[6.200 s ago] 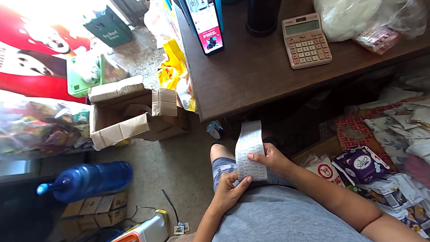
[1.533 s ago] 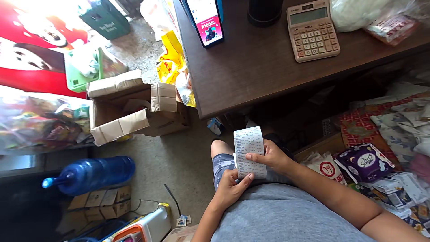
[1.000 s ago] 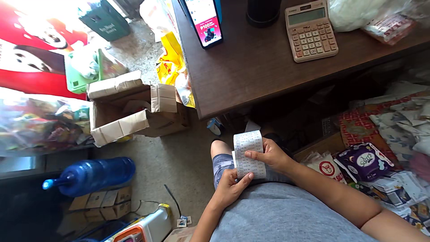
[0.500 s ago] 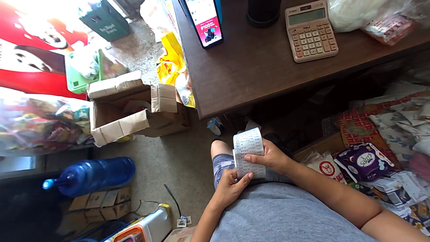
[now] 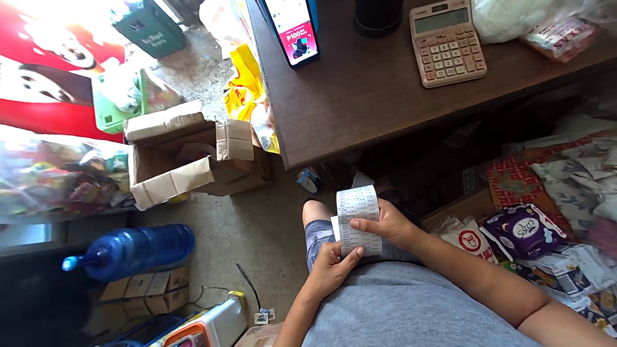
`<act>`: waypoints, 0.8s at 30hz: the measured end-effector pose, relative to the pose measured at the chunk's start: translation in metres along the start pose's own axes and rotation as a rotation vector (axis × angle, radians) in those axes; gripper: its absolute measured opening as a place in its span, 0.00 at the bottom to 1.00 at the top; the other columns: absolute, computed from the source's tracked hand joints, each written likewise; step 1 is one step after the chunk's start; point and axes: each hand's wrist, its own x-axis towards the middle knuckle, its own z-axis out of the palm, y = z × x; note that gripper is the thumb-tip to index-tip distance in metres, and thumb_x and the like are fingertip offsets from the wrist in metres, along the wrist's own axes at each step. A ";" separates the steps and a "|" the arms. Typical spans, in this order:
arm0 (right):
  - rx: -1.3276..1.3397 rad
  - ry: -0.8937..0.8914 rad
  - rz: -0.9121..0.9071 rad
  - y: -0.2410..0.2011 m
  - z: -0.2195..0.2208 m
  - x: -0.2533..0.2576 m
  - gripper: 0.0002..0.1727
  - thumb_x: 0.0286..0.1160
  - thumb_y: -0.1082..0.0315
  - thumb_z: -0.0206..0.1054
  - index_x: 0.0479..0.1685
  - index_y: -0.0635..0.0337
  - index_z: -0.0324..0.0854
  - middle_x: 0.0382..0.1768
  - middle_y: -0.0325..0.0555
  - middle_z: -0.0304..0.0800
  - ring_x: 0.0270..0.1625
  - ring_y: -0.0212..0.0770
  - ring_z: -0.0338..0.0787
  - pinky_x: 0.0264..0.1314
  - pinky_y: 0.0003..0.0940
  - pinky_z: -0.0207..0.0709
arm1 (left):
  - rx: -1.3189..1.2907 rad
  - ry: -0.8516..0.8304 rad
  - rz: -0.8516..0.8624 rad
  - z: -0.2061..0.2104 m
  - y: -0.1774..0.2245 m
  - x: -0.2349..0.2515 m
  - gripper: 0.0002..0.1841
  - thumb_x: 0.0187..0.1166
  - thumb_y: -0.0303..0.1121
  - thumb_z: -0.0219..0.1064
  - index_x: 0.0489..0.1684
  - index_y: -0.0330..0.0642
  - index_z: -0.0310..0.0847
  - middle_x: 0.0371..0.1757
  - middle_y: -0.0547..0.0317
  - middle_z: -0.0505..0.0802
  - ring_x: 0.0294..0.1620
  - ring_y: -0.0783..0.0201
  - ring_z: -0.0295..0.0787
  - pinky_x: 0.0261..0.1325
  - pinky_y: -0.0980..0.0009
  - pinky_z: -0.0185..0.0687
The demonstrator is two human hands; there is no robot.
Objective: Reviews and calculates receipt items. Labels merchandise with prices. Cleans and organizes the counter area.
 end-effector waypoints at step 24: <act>-0.011 0.022 0.026 0.002 0.000 0.001 0.17 0.69 0.81 0.73 0.56 0.66 0.79 0.42 0.41 0.97 0.44 0.32 0.97 0.56 0.29 0.92 | -0.033 0.023 -0.041 0.002 0.001 0.000 0.09 0.83 0.26 0.64 0.36 0.36 0.90 0.34 0.70 0.96 0.38 0.84 0.91 0.47 0.81 0.87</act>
